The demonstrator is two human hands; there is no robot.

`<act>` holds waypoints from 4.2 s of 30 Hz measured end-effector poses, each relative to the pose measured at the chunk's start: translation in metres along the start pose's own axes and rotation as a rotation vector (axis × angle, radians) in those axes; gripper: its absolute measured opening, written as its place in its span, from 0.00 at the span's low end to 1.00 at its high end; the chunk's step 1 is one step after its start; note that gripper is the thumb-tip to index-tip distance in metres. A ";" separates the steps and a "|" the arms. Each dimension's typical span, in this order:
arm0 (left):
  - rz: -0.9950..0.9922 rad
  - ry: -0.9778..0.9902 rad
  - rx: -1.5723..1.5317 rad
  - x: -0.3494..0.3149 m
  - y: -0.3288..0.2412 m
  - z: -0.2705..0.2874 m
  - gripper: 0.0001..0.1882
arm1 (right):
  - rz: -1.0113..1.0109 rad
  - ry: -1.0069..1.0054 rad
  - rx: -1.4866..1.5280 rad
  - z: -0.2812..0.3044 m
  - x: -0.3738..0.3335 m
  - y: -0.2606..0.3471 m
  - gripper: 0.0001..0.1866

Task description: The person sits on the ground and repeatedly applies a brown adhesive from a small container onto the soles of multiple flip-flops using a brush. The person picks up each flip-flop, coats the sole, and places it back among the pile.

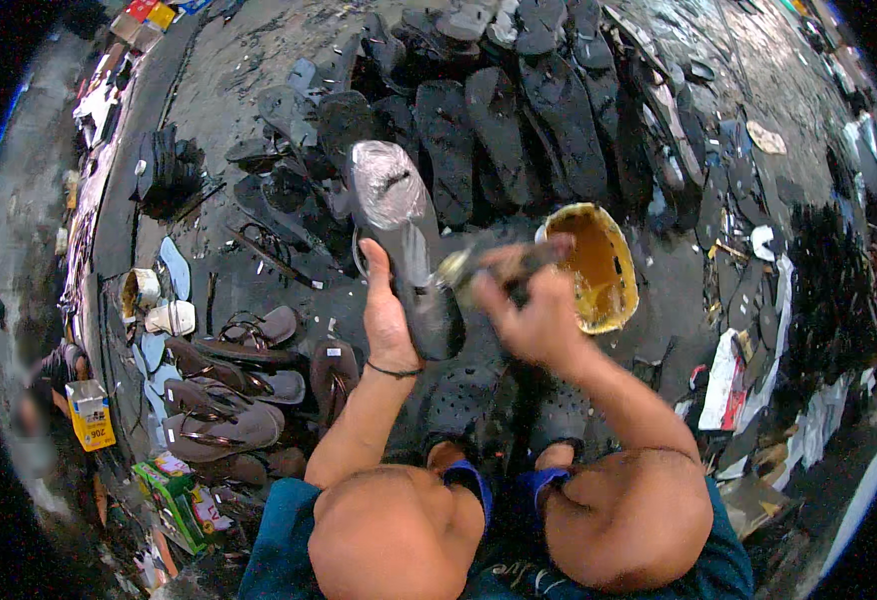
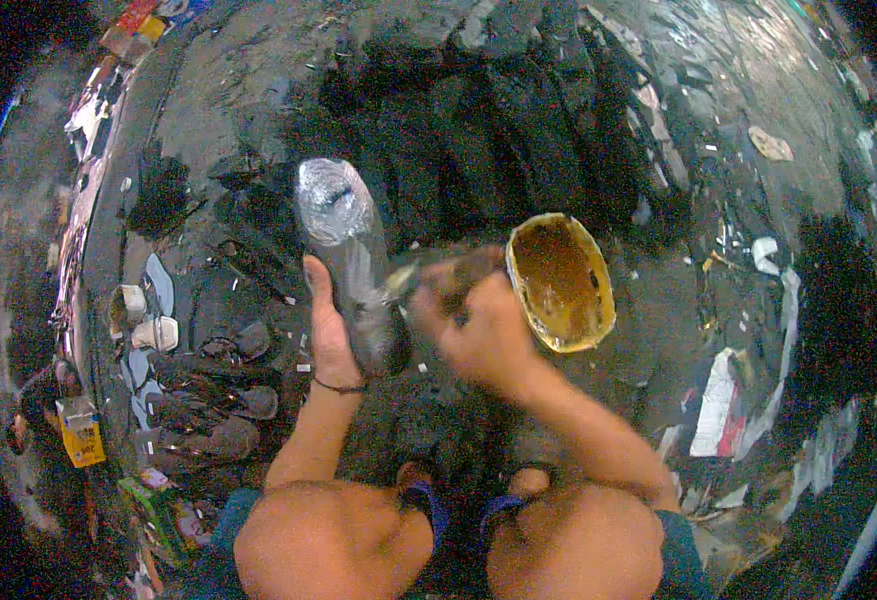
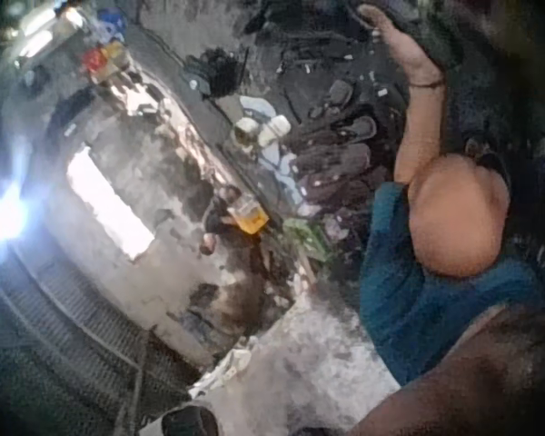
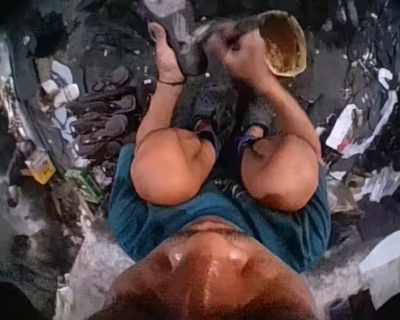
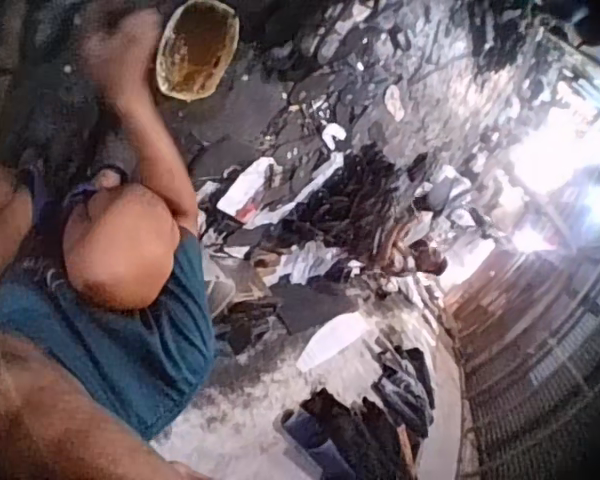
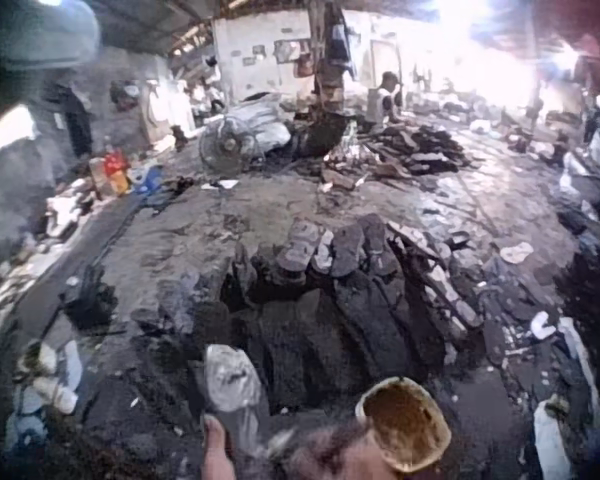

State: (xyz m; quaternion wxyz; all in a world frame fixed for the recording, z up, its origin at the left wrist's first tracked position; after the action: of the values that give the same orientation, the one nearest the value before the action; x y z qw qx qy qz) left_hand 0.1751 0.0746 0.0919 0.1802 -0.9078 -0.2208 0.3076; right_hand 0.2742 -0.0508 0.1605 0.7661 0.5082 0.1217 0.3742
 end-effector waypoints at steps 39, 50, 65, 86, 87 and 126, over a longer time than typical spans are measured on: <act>-0.685 -0.355 0.784 -0.026 -0.154 0.124 0.22 | -0.356 -0.192 -0.360 0.106 -0.037 -0.092 0.14; -0.439 -0.599 1.969 -0.206 -0.054 0.215 0.27 | -0.388 0.244 -0.567 0.142 -0.094 -0.150 0.20; -0.100 -0.191 0.566 -0.022 -0.037 0.102 0.25 | -0.245 0.058 0.380 0.025 -0.003 0.007 0.17; -0.100 -0.036 0.326 -0.007 0.036 0.034 0.30 | -0.184 -0.288 0.306 0.045 0.014 -0.020 0.10; -0.061 0.017 0.340 -0.001 0.021 0.046 0.31 | -0.234 -0.155 0.559 0.018 0.006 -0.012 0.11; -0.343 -0.109 0.327 0.012 -0.025 -0.022 0.35 | 0.021 -0.148 -0.007 0.024 0.002 -0.008 0.11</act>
State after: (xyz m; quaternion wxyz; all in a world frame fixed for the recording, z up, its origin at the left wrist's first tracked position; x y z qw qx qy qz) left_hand 0.1905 0.0977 0.1141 0.3622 -0.7977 -0.3286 0.3529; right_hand 0.2924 -0.0672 0.1649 0.7709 0.5330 0.0579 0.3439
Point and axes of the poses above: each hand's wrist, its own x-axis towards the middle knuckle, its own z-axis out of the back of the hand, y = z × x, the point moved 10 cm from there along x, towards the middle knuckle
